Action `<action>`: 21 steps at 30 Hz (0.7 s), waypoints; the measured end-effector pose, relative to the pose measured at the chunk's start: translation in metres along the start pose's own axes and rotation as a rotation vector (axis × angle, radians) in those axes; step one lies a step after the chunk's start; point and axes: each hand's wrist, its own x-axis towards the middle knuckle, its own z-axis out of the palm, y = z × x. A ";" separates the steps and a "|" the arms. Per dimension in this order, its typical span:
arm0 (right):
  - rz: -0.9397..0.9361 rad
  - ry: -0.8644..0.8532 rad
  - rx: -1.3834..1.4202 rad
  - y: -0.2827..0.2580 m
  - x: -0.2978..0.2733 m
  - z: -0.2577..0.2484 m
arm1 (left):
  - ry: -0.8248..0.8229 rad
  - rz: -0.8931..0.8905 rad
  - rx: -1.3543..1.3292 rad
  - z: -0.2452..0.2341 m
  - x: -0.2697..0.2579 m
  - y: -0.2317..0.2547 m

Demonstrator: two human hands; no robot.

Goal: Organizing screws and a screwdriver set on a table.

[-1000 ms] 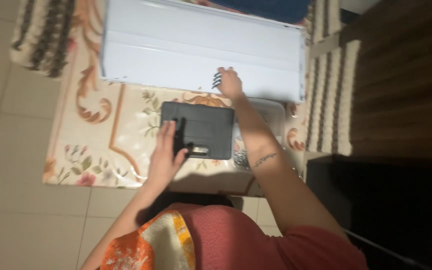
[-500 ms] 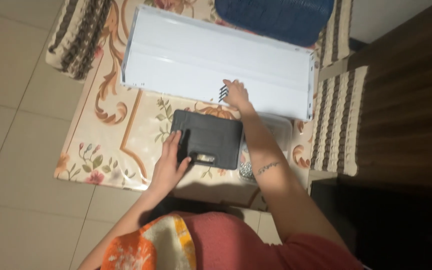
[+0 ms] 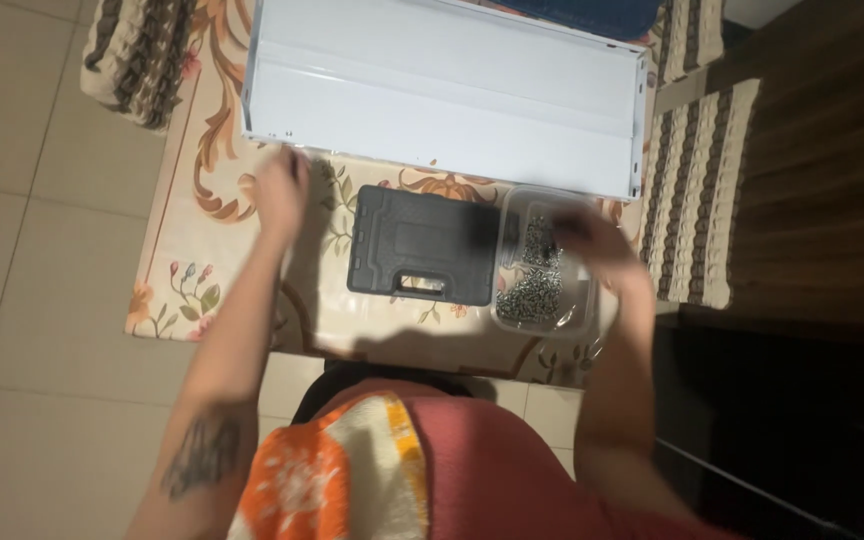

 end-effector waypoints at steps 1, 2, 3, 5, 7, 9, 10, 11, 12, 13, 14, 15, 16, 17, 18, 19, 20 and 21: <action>0.031 -0.064 -0.090 0.017 -0.024 0.009 | 0.044 0.071 0.096 0.009 0.031 -0.018; 0.064 -0.128 -0.179 0.035 -0.048 0.018 | 0.088 0.144 0.191 0.020 0.062 -0.035; 0.084 -0.115 -0.172 0.053 -0.054 0.043 | 0.068 0.158 0.186 0.034 0.085 -0.057; 0.206 0.007 0.097 0.092 -0.066 0.087 | -0.085 0.006 0.627 0.072 0.134 -0.096; 0.148 0.011 0.022 0.093 -0.063 0.117 | -0.160 -0.045 0.684 0.091 0.154 -0.120; 0.095 0.015 -0.050 0.089 -0.060 0.135 | -0.233 -0.088 0.750 0.102 0.168 -0.127; 0.037 0.110 -0.103 0.083 -0.060 0.140 | -0.235 -0.104 0.725 0.102 0.170 -0.124; -0.023 0.198 -0.154 0.076 -0.059 0.148 | -0.238 -0.125 0.707 0.097 0.170 -0.125; 0.001 0.214 -0.147 0.064 -0.064 0.151 | -0.256 -0.101 0.709 0.096 0.170 -0.127; 0.077 0.249 -0.143 0.052 -0.065 0.151 | -0.252 -0.114 0.665 0.095 0.172 -0.127; 0.153 0.284 -0.138 0.041 -0.067 0.152 | -0.250 -0.127 0.621 0.094 0.174 -0.128; 0.168 0.297 -0.134 0.033 -0.068 0.151 | -0.261 -0.110 0.621 0.090 0.172 -0.126; 0.166 0.345 -0.131 0.026 -0.070 0.151 | -0.310 -0.082 0.588 0.086 0.171 -0.124; 0.163 0.390 -0.128 0.019 -0.072 0.151 | -0.358 -0.059 0.557 0.080 0.167 -0.124; 0.177 0.398 -0.124 0.019 -0.077 0.153 | -0.370 -0.047 0.559 0.082 0.166 -0.126; 0.197 0.444 -0.104 0.019 -0.077 0.153 | -0.354 -0.026 0.568 0.084 0.167 -0.128; 0.217 0.491 -0.083 0.019 -0.078 0.153 | -0.337 -0.006 0.576 0.085 0.168 -0.130; 0.223 0.494 -0.082 0.019 -0.084 0.150 | -0.342 -0.001 0.576 0.085 0.166 -0.124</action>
